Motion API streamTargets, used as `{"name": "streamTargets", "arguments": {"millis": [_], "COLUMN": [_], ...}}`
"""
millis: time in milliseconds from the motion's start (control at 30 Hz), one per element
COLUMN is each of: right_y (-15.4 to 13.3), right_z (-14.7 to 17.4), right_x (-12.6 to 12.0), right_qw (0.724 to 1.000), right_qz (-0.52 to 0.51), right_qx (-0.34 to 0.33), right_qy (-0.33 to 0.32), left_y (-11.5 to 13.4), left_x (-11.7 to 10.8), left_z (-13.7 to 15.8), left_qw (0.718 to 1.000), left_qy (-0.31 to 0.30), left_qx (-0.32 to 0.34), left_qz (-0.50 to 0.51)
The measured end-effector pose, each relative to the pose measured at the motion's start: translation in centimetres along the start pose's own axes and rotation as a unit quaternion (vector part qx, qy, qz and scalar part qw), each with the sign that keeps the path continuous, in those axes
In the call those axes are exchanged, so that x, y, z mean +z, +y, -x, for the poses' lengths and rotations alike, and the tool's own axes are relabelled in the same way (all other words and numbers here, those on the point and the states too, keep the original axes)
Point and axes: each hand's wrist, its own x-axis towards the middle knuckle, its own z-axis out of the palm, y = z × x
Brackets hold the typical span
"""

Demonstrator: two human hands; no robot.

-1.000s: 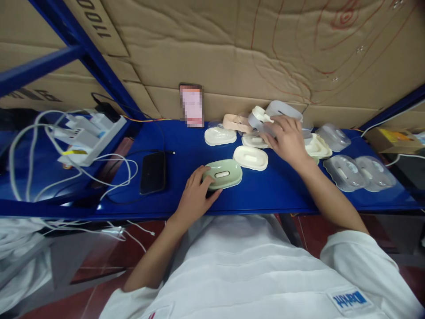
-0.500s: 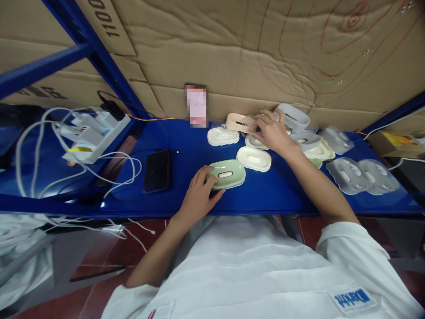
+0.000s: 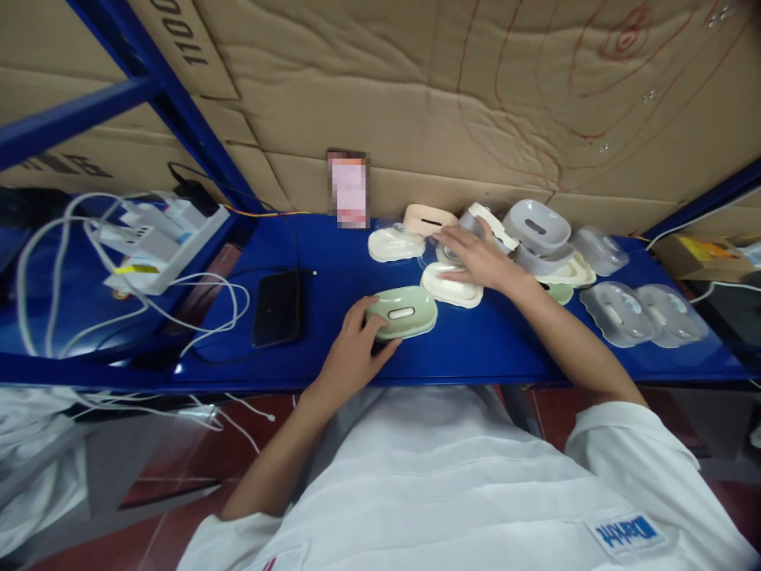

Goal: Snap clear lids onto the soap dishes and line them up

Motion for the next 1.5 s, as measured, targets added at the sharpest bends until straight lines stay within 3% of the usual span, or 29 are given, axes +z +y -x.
{"name": "streamTargets", "arguments": {"millis": [200, 333, 533, 733, 1000, 1167, 1333, 1500], "right_y": [-1.4, -5.8, -11.0, -10.9, -12.2, -12.0, -10.6, -9.2], "right_z": [0.4, 0.7, 1.4, 1.6, 3.2, 3.6, 4.8, 8.9], "right_x": [0.0, 0.1, 0.7, 1.0, 1.7, 1.6, 0.2, -3.9], "right_qw": [0.994, 0.979, 0.980, 0.981, 0.986, 0.985, 0.978, 0.983], "right_qz": [-0.102, -0.179, -0.140, -0.095, -0.069, -0.095, -0.154, -0.162], "right_qx": [-0.028, -0.087, -0.144, -0.171, -0.152, -0.144, -0.142, -0.085], "right_qy": [0.038, 0.041, 0.010, -0.005, 0.024, 0.004, -0.025, 0.035], "left_y": [-0.6, -1.4, -1.8, -1.7, -1.4, -1.0, -0.8, -0.7], "left_x": [0.2, 0.6, 0.6, 0.2, 0.0, -0.5, -0.6, -0.9], "left_z": [0.2, 0.2, 0.2, 0.1, 0.2, 0.1, 0.1, 0.2], "left_qw": [0.996, 0.989, 0.979, 0.979, 0.987, 0.988, 0.987, 0.983], "left_qy": [0.004, 0.021, 0.012, -0.019, -0.035, -0.048, -0.056, -0.073], "left_qx": [-0.060, -0.076, -0.094, -0.116, -0.079, -0.063, -0.066, -0.062], "left_qz": [0.069, 0.128, 0.180, 0.167, 0.135, 0.129, 0.136, 0.159]}}
